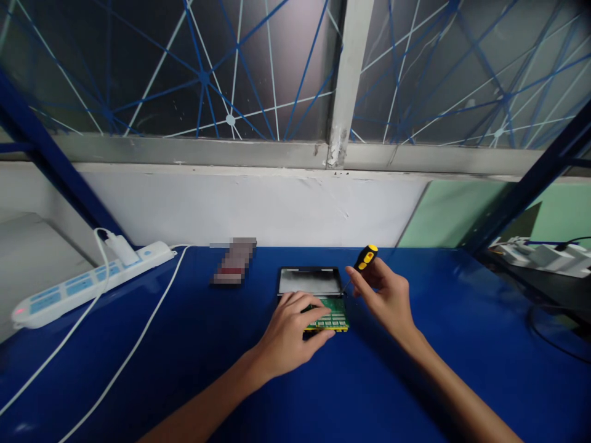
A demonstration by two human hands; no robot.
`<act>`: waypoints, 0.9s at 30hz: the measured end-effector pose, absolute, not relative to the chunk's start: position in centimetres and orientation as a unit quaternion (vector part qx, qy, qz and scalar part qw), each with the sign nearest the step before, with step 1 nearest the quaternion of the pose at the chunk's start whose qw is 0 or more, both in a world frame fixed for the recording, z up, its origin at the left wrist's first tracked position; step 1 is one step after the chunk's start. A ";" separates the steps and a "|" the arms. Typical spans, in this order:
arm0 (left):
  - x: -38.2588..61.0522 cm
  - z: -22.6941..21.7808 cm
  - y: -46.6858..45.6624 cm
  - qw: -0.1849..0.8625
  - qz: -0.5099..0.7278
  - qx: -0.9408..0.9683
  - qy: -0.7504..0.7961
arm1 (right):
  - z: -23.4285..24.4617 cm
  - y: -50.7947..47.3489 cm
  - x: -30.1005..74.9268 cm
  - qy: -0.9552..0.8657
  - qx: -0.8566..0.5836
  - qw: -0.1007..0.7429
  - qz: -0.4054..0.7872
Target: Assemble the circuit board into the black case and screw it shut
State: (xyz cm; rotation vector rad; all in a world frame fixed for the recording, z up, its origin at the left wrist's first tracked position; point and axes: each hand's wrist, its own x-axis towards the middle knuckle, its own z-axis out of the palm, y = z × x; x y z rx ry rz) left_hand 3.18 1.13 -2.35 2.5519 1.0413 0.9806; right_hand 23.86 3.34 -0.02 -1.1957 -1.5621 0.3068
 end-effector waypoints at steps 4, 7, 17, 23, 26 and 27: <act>3.1 -2.4 1.2 0.103 0.323 0.870 0.357 | -0.2 3.4 23.7 -0.666 -0.503 0.536 0.126; 3.2 -2.3 1.1 0.106 0.320 0.871 0.358 | -0.3 3.5 23.7 -0.670 -0.501 0.532 0.132; 3.4 -2.1 1.3 0.107 0.322 0.870 0.357 | -0.4 3.6 23.6 -0.684 -0.511 0.508 0.113; 3.5 -1.7 2.7 0.105 0.326 0.863 0.371 | -0.1 3.7 23.5 -0.687 -0.509 0.506 0.116; 3.7 -1.6 3.7 0.104 0.304 0.872 0.369 | 0.1 3.6 23.3 -0.691 -0.499 0.513 0.104; 4.0 -1.5 4.0 0.101 0.299 0.874 0.370 | 0.2 3.6 23.3 -0.692 -0.496 0.515 0.101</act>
